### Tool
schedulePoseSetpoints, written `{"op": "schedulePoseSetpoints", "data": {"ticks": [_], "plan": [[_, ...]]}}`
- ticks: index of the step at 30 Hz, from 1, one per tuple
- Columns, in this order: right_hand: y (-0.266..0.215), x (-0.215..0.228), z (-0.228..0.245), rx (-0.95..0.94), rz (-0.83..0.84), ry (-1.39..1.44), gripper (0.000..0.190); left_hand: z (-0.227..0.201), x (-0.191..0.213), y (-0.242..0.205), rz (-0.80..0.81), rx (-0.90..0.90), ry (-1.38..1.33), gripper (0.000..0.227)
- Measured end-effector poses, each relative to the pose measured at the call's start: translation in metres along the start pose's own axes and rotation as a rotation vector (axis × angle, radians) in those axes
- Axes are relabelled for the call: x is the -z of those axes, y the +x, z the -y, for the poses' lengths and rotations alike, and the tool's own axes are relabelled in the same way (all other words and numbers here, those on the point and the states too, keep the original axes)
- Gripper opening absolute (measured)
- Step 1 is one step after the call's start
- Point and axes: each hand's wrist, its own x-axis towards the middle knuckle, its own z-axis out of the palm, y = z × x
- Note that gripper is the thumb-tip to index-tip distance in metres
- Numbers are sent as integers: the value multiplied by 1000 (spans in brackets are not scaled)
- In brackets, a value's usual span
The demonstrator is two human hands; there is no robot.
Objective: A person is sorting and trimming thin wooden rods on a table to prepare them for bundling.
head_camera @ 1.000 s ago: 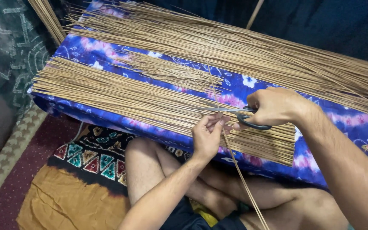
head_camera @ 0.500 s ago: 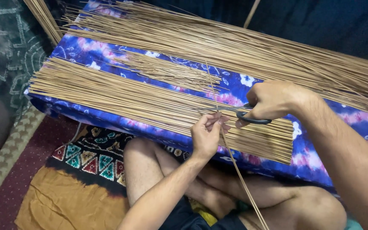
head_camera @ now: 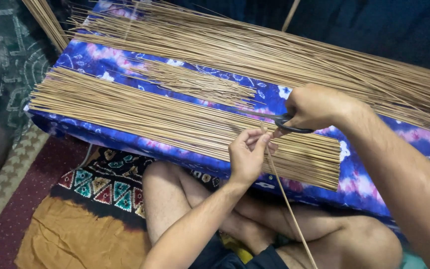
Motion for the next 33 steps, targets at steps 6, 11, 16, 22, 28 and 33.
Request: {"op": "schedulePoseSetpoints", "data": {"ticks": [6,11,16,22,28,33], "plan": [[15,-24,-54,-171,-170,20,52,-2,22,15,-59,72,5,20],[35,-77,-99,-171,-256,-133,31,-8,28,14,-10,134,12,20],[43,-108,-119,-185,-329,-3,28,-8,28,17,-19,179,-12,19],[28,-130,-95,2,-668,244,26,-5,19,26,-76,115,-106,23],[-26,-127,-4,248,-144,1025,38,-33,10,49,-126,-3,-171,20],[-42,-137,-16,192,-93,1169,32,-56,50,77,-290,-78,-292,18]]}}
